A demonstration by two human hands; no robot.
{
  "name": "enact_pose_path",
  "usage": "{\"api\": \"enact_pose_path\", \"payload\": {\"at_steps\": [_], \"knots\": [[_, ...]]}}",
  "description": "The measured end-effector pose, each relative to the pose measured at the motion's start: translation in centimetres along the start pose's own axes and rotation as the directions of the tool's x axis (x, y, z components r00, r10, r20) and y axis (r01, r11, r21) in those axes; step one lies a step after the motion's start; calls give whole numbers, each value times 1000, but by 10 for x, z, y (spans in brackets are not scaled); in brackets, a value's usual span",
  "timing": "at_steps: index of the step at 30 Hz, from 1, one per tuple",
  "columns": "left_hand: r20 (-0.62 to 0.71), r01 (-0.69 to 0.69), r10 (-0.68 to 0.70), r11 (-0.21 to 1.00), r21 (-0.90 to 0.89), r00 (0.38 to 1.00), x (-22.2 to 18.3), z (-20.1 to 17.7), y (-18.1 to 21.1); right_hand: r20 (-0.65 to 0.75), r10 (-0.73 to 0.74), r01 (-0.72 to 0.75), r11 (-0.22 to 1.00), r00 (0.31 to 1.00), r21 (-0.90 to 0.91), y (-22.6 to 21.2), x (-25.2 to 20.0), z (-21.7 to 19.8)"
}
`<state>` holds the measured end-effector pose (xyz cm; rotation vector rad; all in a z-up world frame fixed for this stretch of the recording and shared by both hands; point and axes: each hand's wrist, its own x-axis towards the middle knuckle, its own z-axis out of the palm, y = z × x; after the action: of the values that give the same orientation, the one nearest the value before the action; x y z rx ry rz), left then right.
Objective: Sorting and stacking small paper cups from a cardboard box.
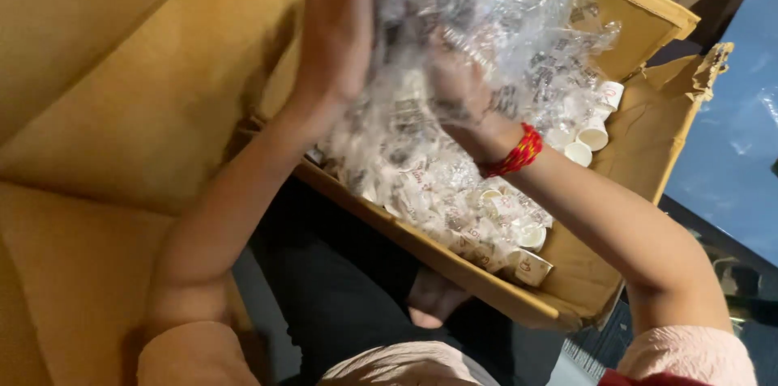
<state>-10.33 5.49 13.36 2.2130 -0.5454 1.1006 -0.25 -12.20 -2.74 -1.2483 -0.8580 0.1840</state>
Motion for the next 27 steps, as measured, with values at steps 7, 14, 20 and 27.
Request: {"api": "enact_pose_path", "payload": {"at_steps": [7, 14, 20, 27], "knots": [[-18, 45, -41, 933, 358, 999, -79, -154, 116, 498, -390, 548, 807, 775, -220, -115, -43, 246], [-118, 327, -330, 702, 632, 937, -149, -219, 139, 521, -411, 589, 773, 748, -236, -26, -85, 349], [-238, 634, -622, 552, 542, 745, -276, -155, 37, 279, 714, -662, 700, 642, -269, -11, -110, 307], [-187, 688, -782, 375, 621, 594, -422, -134, -42, 479, 700, -728, 665, 530, -166, -138, -123, 220]]}}
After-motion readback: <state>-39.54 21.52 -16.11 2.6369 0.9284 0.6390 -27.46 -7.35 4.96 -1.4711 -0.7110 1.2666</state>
